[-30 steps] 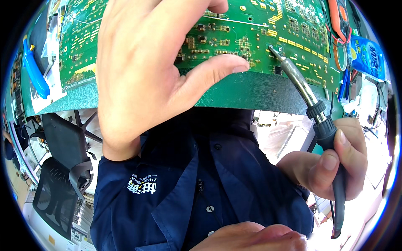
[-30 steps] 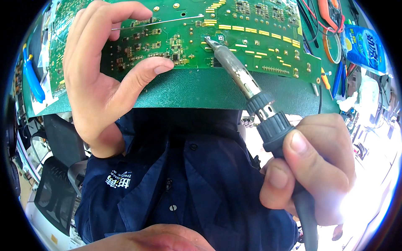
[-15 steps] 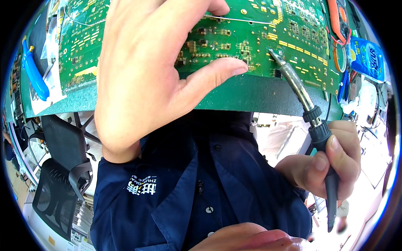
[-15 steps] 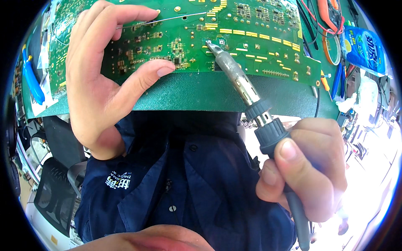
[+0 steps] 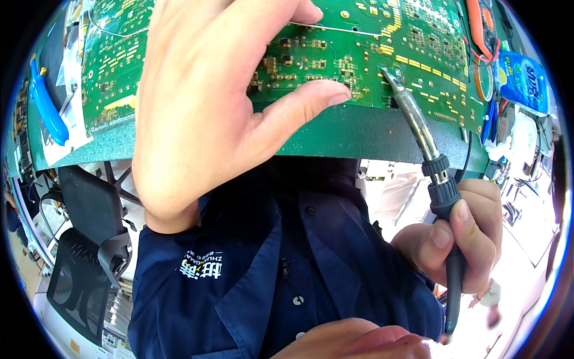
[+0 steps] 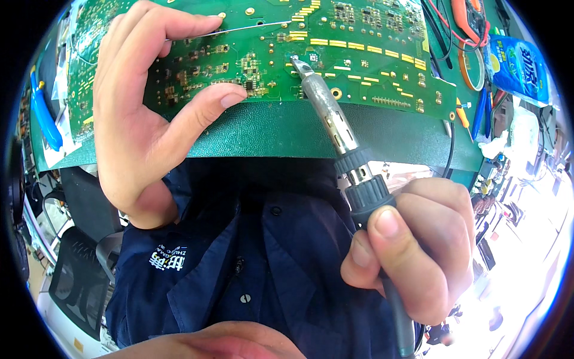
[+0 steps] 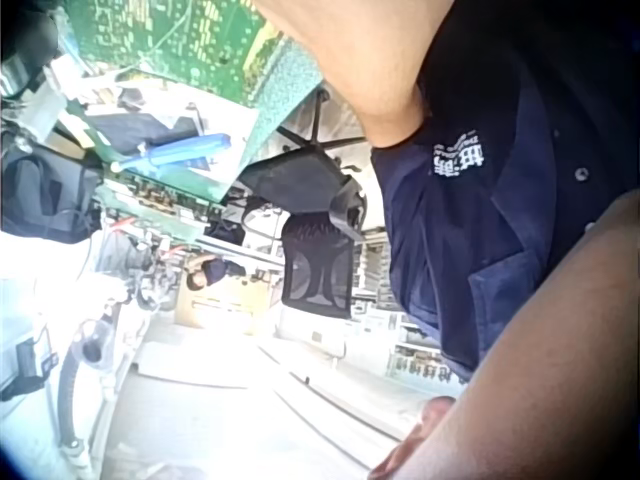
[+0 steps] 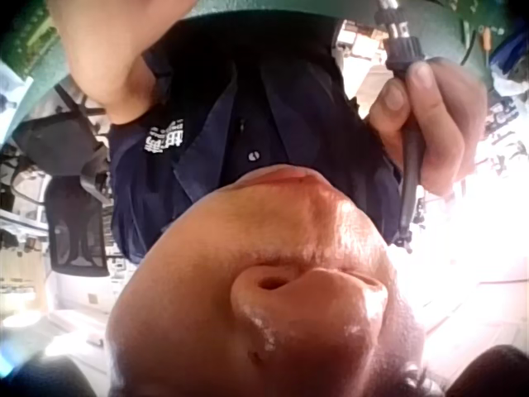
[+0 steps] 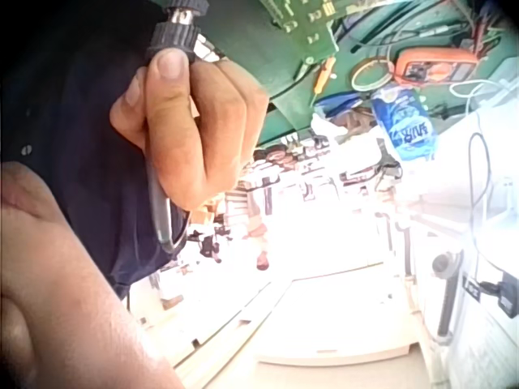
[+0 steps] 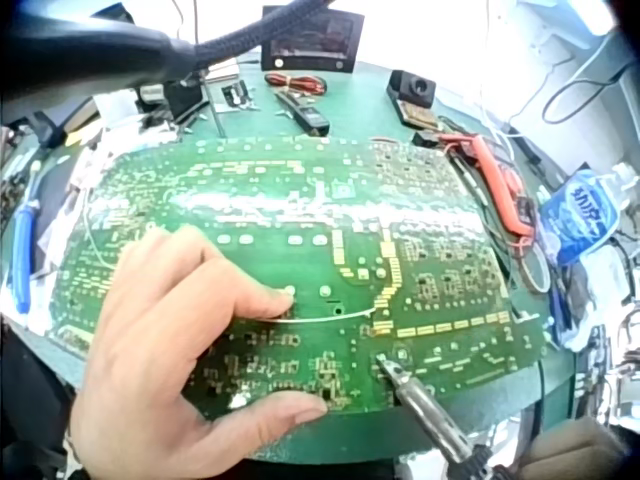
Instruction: The person solders a circuit board using a soldering iron and a solder sucker. They apply the iron to various points, use the blue suction tool to remove solder, and flip the board over to work on the components.
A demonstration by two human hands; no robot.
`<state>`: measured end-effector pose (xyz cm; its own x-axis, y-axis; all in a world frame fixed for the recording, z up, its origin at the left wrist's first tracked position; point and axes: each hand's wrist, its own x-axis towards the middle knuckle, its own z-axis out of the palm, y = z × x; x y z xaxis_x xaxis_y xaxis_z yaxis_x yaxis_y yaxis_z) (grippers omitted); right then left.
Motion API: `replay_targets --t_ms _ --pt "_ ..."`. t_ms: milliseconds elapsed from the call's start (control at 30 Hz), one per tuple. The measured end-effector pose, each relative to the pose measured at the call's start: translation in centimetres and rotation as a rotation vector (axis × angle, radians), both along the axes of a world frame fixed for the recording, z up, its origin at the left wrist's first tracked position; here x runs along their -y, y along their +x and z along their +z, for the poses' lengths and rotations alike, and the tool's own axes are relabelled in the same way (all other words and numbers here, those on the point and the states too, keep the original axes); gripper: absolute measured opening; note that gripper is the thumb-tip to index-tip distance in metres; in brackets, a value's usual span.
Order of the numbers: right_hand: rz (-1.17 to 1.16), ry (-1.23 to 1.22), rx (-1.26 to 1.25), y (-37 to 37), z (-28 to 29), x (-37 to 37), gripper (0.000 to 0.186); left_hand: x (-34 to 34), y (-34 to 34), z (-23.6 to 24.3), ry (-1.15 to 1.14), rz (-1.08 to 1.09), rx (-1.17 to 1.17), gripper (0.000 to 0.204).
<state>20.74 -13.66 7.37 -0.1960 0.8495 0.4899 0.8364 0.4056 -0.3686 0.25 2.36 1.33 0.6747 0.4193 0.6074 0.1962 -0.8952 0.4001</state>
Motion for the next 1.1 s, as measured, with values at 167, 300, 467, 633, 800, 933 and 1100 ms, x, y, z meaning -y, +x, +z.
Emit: replay_targets --t_ms 167,300,467,633,800,933,1100 --pt "-0.014 0.01 -0.012 -0.3 -0.2 0.2 0.031 -0.1 0.0 -0.1 0.005 -0.003 0.003 0.028" --pt "0.023 0.008 -0.033 0.1 -0.1 -0.2 0.028 -0.2 -0.1 0.1 0.011 -0.003 0.006 0.029" --pt "0.055 -0.002 -0.035 0.6 0.5 -0.6 0.025 -0.6 -0.4 0.9 0.023 -0.005 -0.003 0.03" --pt "0.04 0.062 -0.171 0.8 0.0 -1.1 0.021 -1.5 -0.4 1.1 0.039 -0.001 -0.015 0.031" --pt "0.002 0.082 -0.252 0.5 -0.1 -1.2 0.02 -1.8 -1.0 1.1 0.052 0.103 0.016 0.032" --pt "0.001 0.051 -0.271 1.3 0.3 -0.2 0.016 0.4 -2.1 1.3 0.059 0.192 0.018 0.026" --pt "0.017 0.016 -0.303 2.0 -0.3 0.3 0.019 0.4 -7.7 3.2 0.091 0.305 -0.007 0.028"
